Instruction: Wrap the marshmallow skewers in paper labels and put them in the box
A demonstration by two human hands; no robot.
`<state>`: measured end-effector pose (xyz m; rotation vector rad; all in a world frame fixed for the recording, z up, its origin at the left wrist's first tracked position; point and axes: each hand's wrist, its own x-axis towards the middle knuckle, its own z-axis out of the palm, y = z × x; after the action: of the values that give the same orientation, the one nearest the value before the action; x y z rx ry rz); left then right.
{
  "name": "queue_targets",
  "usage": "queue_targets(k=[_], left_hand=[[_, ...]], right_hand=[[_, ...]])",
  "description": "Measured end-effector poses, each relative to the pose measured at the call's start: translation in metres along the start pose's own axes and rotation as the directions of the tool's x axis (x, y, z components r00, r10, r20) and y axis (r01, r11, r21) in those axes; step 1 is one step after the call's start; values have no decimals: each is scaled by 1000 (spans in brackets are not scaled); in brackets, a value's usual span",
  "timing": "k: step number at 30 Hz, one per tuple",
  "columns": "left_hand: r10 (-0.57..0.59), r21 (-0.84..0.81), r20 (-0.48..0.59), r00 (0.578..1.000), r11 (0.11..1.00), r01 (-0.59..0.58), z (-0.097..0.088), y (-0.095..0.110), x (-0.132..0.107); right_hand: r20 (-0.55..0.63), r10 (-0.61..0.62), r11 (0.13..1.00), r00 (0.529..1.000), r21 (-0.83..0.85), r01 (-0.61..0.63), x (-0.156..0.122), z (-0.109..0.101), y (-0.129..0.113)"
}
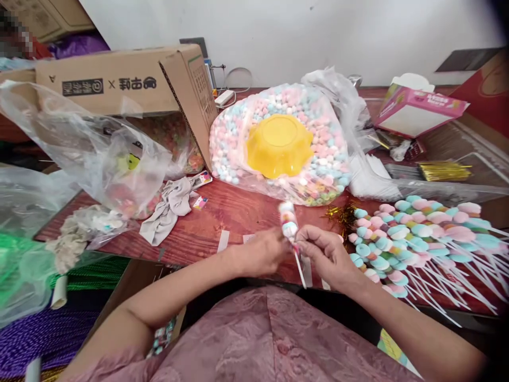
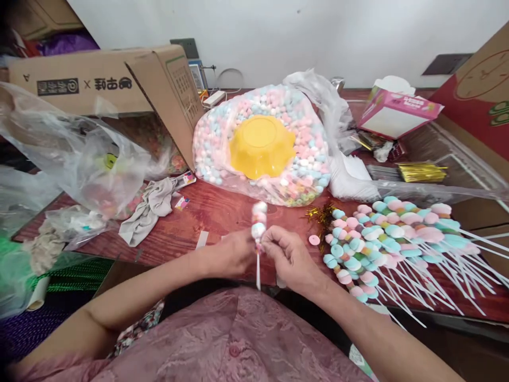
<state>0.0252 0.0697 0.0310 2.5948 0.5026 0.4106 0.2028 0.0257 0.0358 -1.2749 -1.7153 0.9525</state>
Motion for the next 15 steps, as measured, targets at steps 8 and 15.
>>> queue_targets(k=[8,15], left_hand=[[-468,-757,-241,850,639,137,15,-10,-2],[-361,-739,-117,925,654,162,21,2,-17]], right_hand=[[-218,-25,997,976,64,40,-3,11,13],[-356,-183,980,916,14,201,-2,35,26]])
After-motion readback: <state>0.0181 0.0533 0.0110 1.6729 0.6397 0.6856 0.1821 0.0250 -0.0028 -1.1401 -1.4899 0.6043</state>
